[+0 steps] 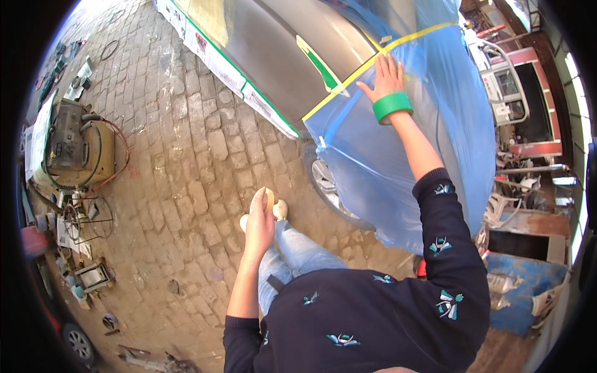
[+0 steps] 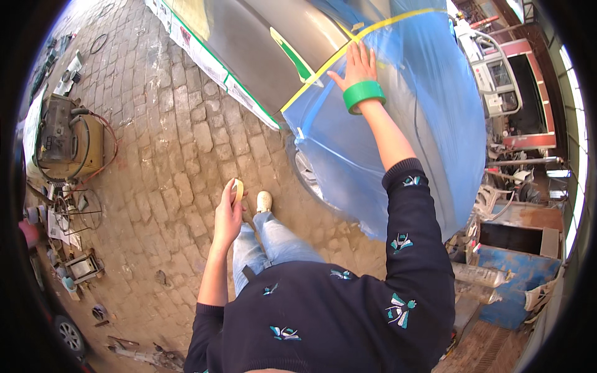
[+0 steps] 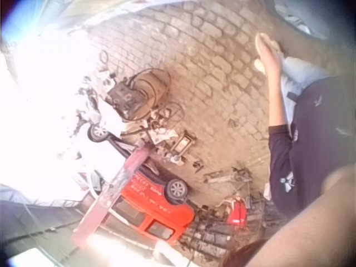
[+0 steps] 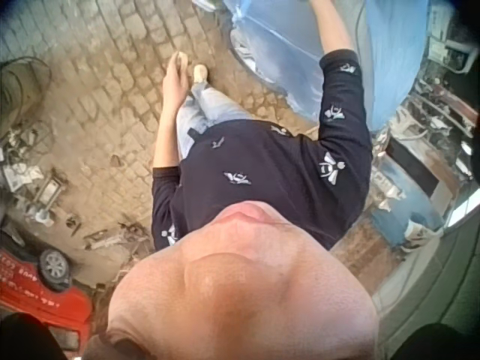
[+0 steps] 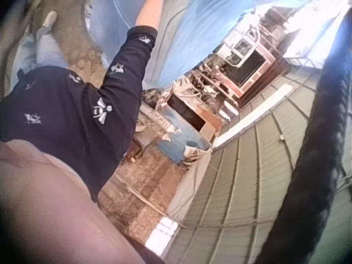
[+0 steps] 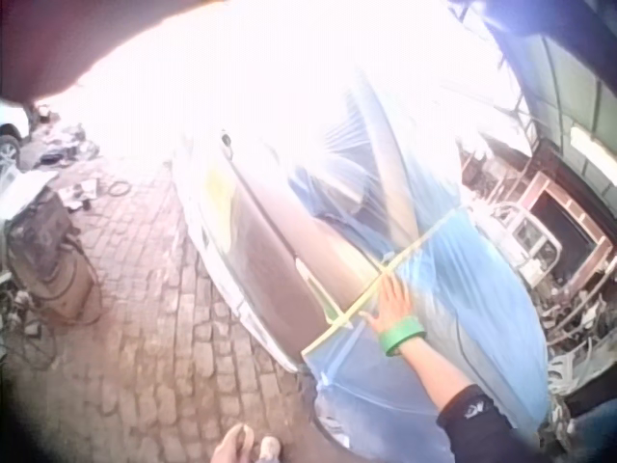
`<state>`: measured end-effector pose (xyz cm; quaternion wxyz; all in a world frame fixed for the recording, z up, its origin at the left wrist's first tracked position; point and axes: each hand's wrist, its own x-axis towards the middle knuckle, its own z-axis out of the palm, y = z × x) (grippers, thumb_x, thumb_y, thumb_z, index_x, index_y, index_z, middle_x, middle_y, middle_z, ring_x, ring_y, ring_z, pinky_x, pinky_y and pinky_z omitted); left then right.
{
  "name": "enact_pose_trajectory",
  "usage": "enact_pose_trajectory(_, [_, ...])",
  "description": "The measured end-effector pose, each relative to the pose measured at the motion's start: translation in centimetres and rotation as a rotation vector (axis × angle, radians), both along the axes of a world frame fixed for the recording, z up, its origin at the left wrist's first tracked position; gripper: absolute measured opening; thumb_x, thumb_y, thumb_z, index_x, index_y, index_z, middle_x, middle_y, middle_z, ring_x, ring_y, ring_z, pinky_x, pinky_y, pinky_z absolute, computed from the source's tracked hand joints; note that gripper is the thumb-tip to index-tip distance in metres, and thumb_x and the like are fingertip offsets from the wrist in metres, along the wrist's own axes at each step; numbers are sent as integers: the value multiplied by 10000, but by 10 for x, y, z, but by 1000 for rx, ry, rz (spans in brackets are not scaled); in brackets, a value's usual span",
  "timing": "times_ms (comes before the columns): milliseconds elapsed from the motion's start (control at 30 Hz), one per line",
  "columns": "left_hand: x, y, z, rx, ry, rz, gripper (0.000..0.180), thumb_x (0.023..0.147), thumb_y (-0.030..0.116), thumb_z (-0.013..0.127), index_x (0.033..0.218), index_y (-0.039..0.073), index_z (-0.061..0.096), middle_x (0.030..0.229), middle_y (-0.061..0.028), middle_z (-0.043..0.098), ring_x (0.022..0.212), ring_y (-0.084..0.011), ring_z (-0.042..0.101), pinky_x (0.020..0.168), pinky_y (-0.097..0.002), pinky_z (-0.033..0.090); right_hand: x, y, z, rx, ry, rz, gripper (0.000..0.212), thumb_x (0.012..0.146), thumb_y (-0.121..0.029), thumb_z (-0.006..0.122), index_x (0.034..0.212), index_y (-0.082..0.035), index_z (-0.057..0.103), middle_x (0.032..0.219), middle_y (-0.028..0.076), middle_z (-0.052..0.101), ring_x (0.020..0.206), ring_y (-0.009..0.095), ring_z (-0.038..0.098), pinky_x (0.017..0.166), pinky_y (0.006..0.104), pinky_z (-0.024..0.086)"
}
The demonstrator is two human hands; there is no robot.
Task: The person secures a large blue plastic sheet over the hood and front fender of a car using masking tape. They repeatedly tear off strips of tape and press them onto the plastic to hold it in place, working around the vehicle's contours.
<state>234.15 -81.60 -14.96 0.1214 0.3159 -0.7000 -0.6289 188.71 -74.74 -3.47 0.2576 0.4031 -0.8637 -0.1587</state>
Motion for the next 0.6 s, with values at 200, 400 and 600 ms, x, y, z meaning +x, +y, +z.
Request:
enact_pose_trajectory(200, [21, -8, -18, -1, -32, 13, 555, 930, -40, 485, 1462, 45, 350, 1152, -226, 634, 797, -255, 679, 740, -346, 540, -33, -13, 21, 35, 86, 79, 963, 851, -635, 573, 1505, 15, 293, 1590, 124, 274, 1489, 241, 188, 1221, 426, 91])
enact_pose_trajectory(400, [19, -3, -37, -13, -67, 38, 564, 923, -47, 487, 1462, 44, 348, 1158, -210, 634, 821, -247, 658, 791, -345, 526, -24, -9, 0, -60, 35, 165, 966, 843, -624, 590, 1494, 28, 302, 1584, 142, 279, 1480, 271, 211, 1217, 430, 116])
enact_pose_trajectory(600, [30, -3, -40, 113, -93, 140, 570, 914, -43, 498, 1458, 71, 369, 1177, -210, 636, 835, -267, 683, 808, -366, 528, -15, -10, -5, 74, -31, 130, 947, 857, -620, 581, 1485, 35, 312, 1577, 166, 282, 1475, 282, 226, 1214, 429, 134])
